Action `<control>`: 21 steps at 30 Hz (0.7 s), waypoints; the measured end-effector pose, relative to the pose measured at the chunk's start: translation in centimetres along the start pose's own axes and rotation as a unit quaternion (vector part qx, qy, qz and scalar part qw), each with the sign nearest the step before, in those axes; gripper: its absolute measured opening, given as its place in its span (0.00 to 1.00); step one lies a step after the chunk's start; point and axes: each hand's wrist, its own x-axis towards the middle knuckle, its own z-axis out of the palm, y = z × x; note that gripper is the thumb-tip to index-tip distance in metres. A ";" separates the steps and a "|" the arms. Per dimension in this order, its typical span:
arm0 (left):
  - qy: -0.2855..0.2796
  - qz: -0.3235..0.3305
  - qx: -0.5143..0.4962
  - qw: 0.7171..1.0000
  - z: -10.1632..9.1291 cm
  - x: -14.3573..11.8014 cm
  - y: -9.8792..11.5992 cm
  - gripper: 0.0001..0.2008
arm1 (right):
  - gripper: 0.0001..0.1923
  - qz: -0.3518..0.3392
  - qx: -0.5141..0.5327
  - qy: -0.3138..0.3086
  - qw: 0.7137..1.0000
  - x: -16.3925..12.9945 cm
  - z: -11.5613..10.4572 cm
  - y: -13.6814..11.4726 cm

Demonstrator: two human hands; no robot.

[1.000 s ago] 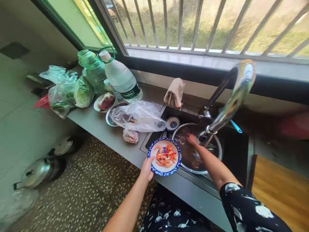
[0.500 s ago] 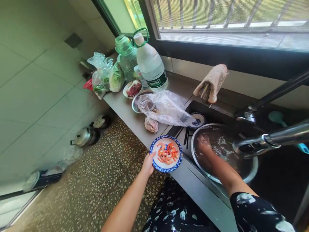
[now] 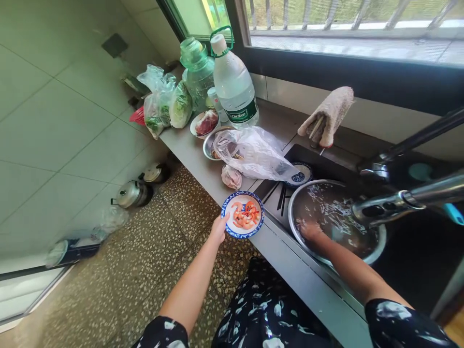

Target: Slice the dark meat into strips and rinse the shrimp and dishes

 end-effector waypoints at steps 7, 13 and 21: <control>0.166 0.226 0.380 0.881 0.3 -3.3 3.3 0.18 | 0.17 0.011 -0.026 -0.079 0.996 -3.2 0.7 1.0; -0.162 0.318 0.430 0.830 11.8 -8.5 -1.4 0.14 | 0.15 0.042 -0.010 -0.067 0.997 -5.6 0.4 2.0; -0.322 0.136 0.663 0.662 28.4 -1.9 -14.6 0.17 | 0.22 0.150 0.029 0.047 0.987 -8.4 -2.6 9.2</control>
